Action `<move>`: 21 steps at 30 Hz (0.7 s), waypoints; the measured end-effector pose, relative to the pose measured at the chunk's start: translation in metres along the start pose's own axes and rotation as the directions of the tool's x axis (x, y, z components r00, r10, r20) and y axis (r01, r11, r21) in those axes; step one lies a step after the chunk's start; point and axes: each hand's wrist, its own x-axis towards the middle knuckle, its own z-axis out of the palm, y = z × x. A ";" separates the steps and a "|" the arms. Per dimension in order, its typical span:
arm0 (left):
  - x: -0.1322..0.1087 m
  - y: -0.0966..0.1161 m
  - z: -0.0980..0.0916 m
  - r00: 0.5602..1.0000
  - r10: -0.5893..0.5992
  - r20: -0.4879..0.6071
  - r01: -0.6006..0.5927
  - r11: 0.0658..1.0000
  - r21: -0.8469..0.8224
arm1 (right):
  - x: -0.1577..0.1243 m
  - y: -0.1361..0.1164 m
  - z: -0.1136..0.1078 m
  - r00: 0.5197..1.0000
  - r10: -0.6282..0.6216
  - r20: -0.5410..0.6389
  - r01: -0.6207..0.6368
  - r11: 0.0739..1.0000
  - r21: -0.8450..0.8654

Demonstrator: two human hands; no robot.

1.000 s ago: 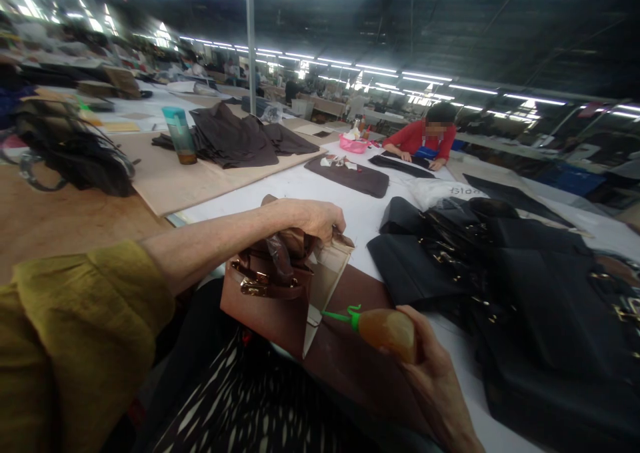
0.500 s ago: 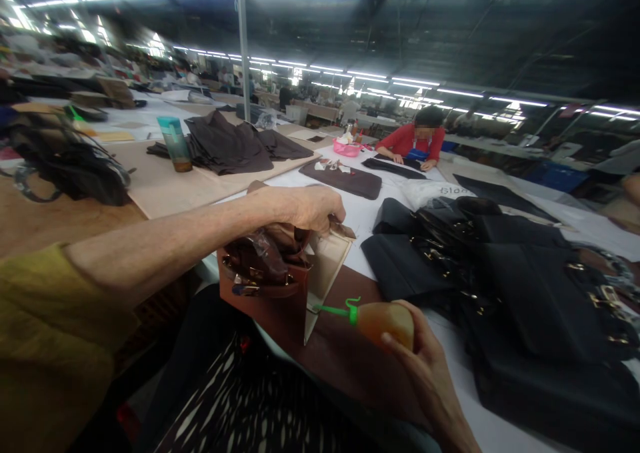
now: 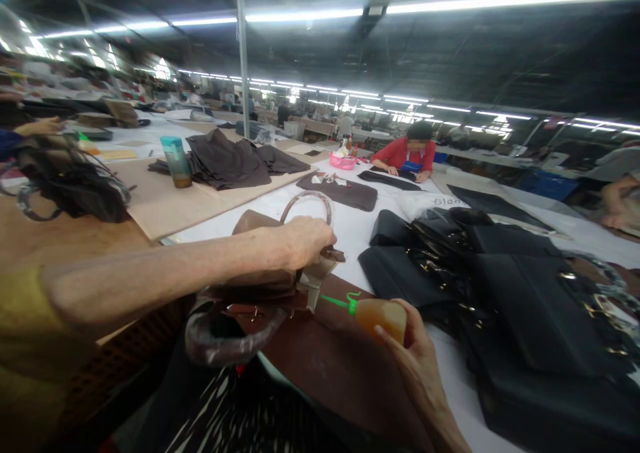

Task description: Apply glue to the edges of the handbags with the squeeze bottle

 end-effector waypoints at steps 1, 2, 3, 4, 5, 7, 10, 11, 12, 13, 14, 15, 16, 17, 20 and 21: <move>0.001 0.000 0.004 1.000 0.004 0.002 -0.004 0.999 0.039 | 0.002 0.002 0.002 1.000 -0.004 0.003 0.004 1.000 -0.005; 0.001 -0.001 0.008 1.000 0.005 0.004 -0.005 0.997 0.075 | 0.003 0.004 0.003 1.000 -0.008 0.005 0.008 1.000 -0.010; 0.002 -0.001 0.010 1.000 0.001 0.009 -0.002 0.995 0.102 | 0.006 0.006 0.005 1.000 -0.011 0.009 0.012 1.000 -0.015; 0.002 -0.002 0.011 1.000 -0.009 0.015 0.007 0.994 0.113 | 0.009 0.007 0.007 1.000 -0.015 0.014 0.015 1.000 -0.020; 0.002 -0.003 0.011 1.000 -0.019 0.019 0.017 0.994 0.109 | 0.012 0.008 0.009 1.000 -0.019 0.019 0.020 0.999 -0.026; 0.001 -0.005 0.010 0.999 -0.030 0.017 0.028 0.995 0.095 | 0.019 0.010 0.014 0.999 -0.029 0.024 0.030 0.999 -0.045; 0.001 -0.009 0.010 0.999 -0.033 0.011 0.032 0.997 0.069 | 0.031 0.013 0.020 0.999 -0.052 0.014 0.053 0.994 -0.095; 0.001 -0.011 0.011 1.000 -0.028 0.010 0.027 0.998 0.061 | 0.034 0.014 0.022 0.998 -0.060 0.010 0.061 0.991 -0.116; 0.001 -0.013 0.013 1.000 -0.018 0.004 0.017 0.998 0.053 | 0.037 0.015 0.024 0.998 -0.067 0.010 0.068 0.988 -0.137; 0.002 -0.015 0.016 1.000 -0.004 -0.005 0.004 0.999 0.044 | 0.039 0.016 0.025 0.997 -0.074 0.012 0.075 0.985 -0.156; 0.002 -0.017 0.020 1.000 0.012 -0.015 -0.012 0.999 0.036 | 0.041 0.017 0.026 0.997 -0.080 0.016 0.081 0.981 -0.175; 0.002 -0.018 0.023 0.999 0.028 -0.029 -0.027 0.999 0.030 | 0.042 0.018 0.027 0.996 -0.083 0.022 0.086 0.978 -0.192; 0.001 -0.020 0.026 0.998 0.038 -0.043 -0.037 0.999 0.027 | 0.043 0.019 0.028 0.996 -0.085 0.029 0.089 0.974 -0.206; 0.000 -0.020 0.029 0.998 0.044 -0.052 -0.043 0.999 0.027 | 0.043 0.019 0.028 0.996 -0.086 0.034 0.091 0.972 -0.218; -0.005 -0.020 0.034 0.997 0.043 -0.066 -0.040 0.998 0.045 | 0.045 0.021 0.026 0.996 -0.083 0.039 0.090 0.967 -0.240; -0.007 -0.019 0.035 0.997 0.040 -0.072 -0.036 0.998 0.054 | 0.045 0.022 0.026 0.996 -0.084 0.036 0.090 0.966 -0.243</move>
